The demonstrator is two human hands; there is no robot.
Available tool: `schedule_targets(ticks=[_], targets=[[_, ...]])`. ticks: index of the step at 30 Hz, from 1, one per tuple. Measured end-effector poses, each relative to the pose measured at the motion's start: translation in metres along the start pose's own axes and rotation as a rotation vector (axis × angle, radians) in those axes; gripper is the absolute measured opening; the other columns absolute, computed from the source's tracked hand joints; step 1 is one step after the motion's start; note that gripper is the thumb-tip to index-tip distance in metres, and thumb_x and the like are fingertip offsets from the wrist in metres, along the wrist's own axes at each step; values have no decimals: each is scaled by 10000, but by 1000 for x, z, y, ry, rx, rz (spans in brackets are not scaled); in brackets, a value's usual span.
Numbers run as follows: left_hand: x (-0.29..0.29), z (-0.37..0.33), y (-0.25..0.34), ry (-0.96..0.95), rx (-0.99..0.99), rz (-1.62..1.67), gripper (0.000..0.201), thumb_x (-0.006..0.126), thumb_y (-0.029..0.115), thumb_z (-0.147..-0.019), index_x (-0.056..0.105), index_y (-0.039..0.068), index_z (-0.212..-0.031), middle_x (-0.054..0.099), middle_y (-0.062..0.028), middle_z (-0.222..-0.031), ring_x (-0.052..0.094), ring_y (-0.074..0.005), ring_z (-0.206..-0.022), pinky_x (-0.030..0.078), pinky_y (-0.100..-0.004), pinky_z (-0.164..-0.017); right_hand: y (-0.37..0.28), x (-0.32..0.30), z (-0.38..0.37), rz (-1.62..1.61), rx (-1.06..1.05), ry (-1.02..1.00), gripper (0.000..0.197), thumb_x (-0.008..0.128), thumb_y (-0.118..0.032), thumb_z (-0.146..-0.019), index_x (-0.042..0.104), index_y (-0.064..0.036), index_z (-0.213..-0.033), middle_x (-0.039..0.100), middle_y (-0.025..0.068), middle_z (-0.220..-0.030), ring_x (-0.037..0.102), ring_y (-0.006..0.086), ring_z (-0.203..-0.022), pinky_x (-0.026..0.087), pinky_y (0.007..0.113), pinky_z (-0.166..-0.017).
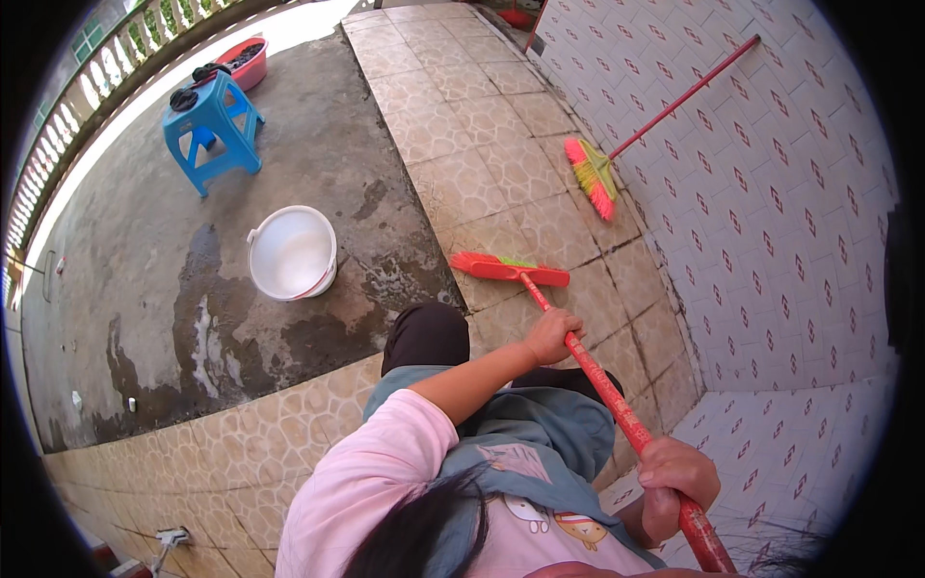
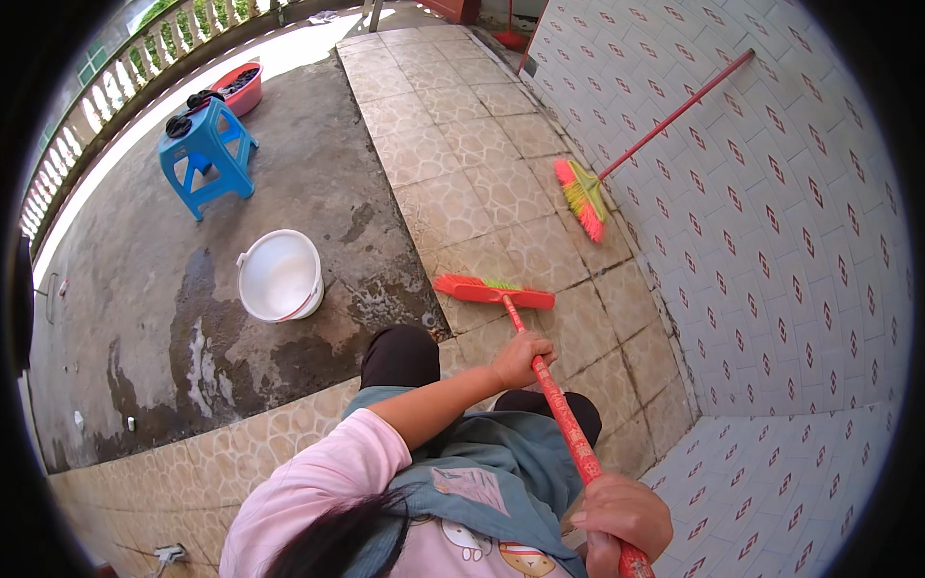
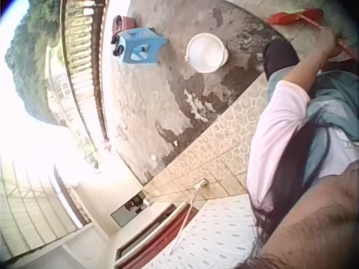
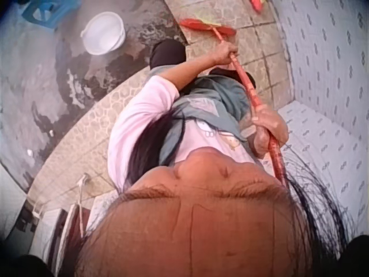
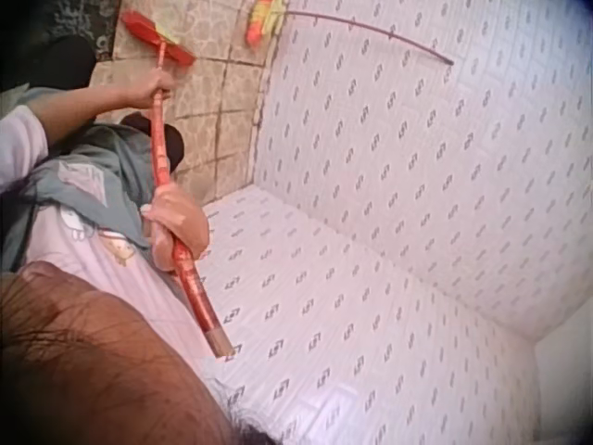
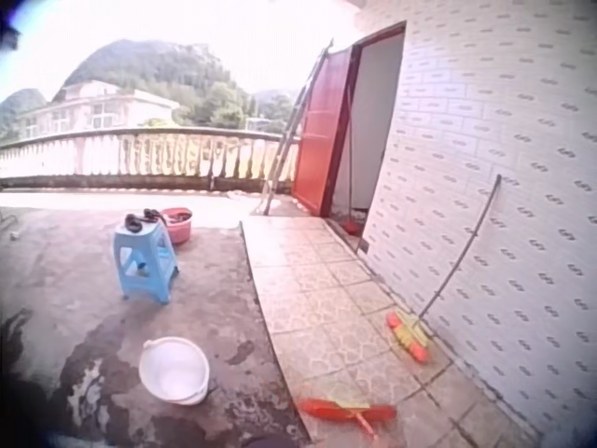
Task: The person sweeps a tiled balcony floor using a red broom. They move a white bucket and a wooden chair to clear the area, then sweep debris toward the edge of the balcony.
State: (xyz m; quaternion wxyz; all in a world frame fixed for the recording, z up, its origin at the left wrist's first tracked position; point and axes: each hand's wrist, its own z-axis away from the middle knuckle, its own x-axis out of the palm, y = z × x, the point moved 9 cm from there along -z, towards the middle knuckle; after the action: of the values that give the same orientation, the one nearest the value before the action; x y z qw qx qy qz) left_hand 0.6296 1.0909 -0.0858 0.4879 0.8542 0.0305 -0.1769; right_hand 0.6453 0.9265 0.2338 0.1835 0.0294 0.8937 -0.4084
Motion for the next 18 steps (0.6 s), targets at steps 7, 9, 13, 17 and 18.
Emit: schedule_targets(ticks=[7, 9, 13, 17, 18], targets=[[31, 12, 39, -150, -32, 121, 184, 664, 198, -731, 536, 83, -666, 591, -121, -699, 577, -353, -739, 428, -447, -679, -28, -11, -7, 86, -111, 0, 88, 473, -54, -729, 513, 3, -783, 495, 74, -569, 450, 147, -402, 391, 283, -423], [19, 18, 41, -126, -46, 61, 192, 661, 203, -742, 534, 80, -667, 592, -122, -702, 577, -354, -739, 425, -446, -684, -30, -18, -5, 39, -127, 8, 88, 465, -55, -749, 491, 0, -814, 467, 43, -521, 430, 127, -374, 379, 282, -409], [-5, 8, 22, -101, 9, -26, 220, 645, 212, -779, 524, 78, -653, 563, -122, -674, 563, -346, -736, 417, -442, -710, -21, 4, -7, -54, -133, -41, 64, 485, -48, -749, 503, -5, -794, 445, 28, -472, 426, 137, -358, 389, 282, -418], [-73, -11, -48, 5, 16, -152, 238, 648, 152, -784, 473, 61, -652, 517, -123, -651, 535, -349, -703, 418, -445, -676, 30, 59, -9, -117, -152, -183, 227, 512, 64, -563, 582, 33, -777, 462, 73, -496, 460, 213, -394, 439, 343, -463], [-73, -15, -46, 37, 40, -122, 244, 650, 147, -783, 466, 60, -647, 516, -123, -653, 533, -348, -704, 417, -444, -674, 30, 57, -7, -122, -132, -199, 223, 507, 65, -562, 583, 30, -769, 462, 75, -498, 462, 216, -398, 441, 343, -466]])
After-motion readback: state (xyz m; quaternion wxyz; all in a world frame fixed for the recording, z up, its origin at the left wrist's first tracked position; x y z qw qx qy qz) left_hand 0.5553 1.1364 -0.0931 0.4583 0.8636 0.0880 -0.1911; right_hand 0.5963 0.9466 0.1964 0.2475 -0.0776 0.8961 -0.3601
